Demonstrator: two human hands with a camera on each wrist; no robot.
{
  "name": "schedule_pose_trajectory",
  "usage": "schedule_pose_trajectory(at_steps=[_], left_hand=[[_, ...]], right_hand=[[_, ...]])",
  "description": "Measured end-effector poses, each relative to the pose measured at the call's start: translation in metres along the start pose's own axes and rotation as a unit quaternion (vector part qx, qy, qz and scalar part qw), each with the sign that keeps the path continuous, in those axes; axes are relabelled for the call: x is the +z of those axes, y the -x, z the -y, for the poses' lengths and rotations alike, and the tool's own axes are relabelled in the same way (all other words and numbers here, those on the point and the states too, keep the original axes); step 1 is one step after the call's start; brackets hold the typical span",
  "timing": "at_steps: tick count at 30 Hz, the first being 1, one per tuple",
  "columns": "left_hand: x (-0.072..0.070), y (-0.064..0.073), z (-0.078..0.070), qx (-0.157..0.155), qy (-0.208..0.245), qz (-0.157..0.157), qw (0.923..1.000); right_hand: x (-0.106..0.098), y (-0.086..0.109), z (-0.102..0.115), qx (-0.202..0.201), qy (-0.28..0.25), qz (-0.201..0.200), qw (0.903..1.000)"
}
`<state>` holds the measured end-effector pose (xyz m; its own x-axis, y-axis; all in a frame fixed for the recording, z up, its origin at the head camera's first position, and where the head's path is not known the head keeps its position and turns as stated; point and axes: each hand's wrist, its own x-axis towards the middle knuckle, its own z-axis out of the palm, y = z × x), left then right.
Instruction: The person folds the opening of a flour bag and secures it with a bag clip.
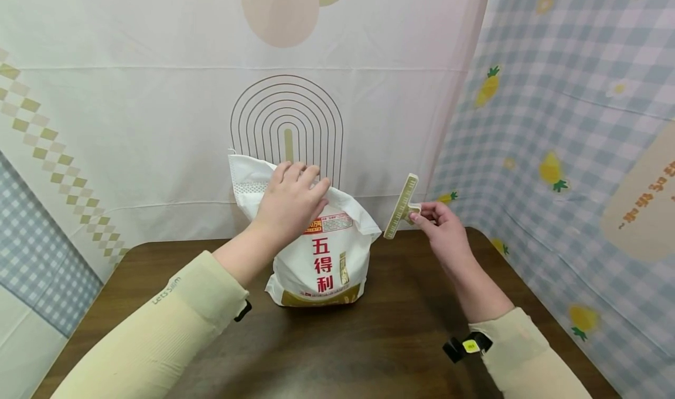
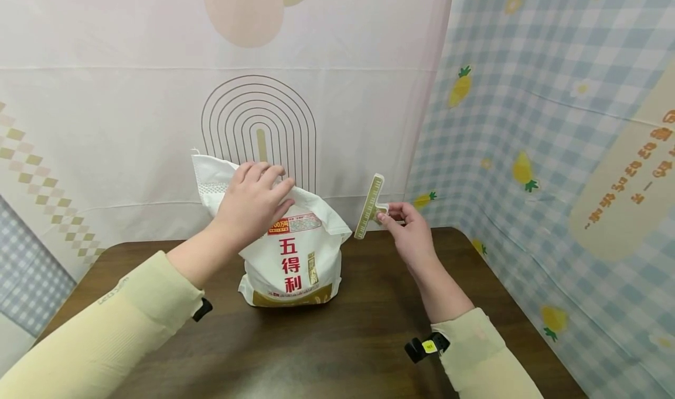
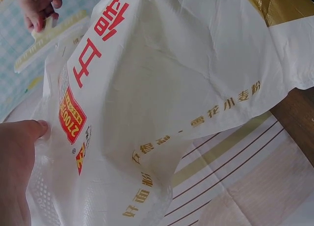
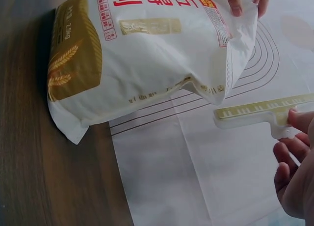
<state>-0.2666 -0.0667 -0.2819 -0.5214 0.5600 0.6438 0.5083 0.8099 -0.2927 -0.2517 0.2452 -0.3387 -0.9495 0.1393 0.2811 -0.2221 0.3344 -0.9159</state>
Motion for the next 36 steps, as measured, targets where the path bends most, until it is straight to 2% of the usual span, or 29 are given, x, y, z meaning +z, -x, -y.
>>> schedule_pose_trajectory(at_steps=[5,8,12,18,32,36], left_hand=[[0.001,0.000,-0.001,0.000,0.002,-0.002,1.0000],[0.001,-0.001,-0.001,0.000,0.004,-0.004,1.0000],[0.001,-0.001,-0.001,-0.001,0.001,-0.002,1.0000],[0.000,-0.001,-0.001,-0.002,-0.006,0.000,1.0000],[-0.001,-0.002,-0.002,0.001,-0.007,-0.002,1.0000],[0.000,-0.002,-0.002,0.001,-0.008,-0.001,1.0000]], right_hand=[[0.003,0.000,0.002,-0.018,-0.022,-0.033,0.9991],[0.004,-0.001,0.002,-0.034,-0.058,-0.050,0.9965],[0.007,-0.004,0.002,-0.062,-0.111,-0.052,0.9905],[0.013,-0.005,0.002,-0.072,-0.144,-0.043,0.9860],[0.020,-0.007,-0.001,-0.075,-0.157,-0.020,0.9845],[0.019,-0.008,-0.001,-0.084,-0.121,-0.010,0.9890]])
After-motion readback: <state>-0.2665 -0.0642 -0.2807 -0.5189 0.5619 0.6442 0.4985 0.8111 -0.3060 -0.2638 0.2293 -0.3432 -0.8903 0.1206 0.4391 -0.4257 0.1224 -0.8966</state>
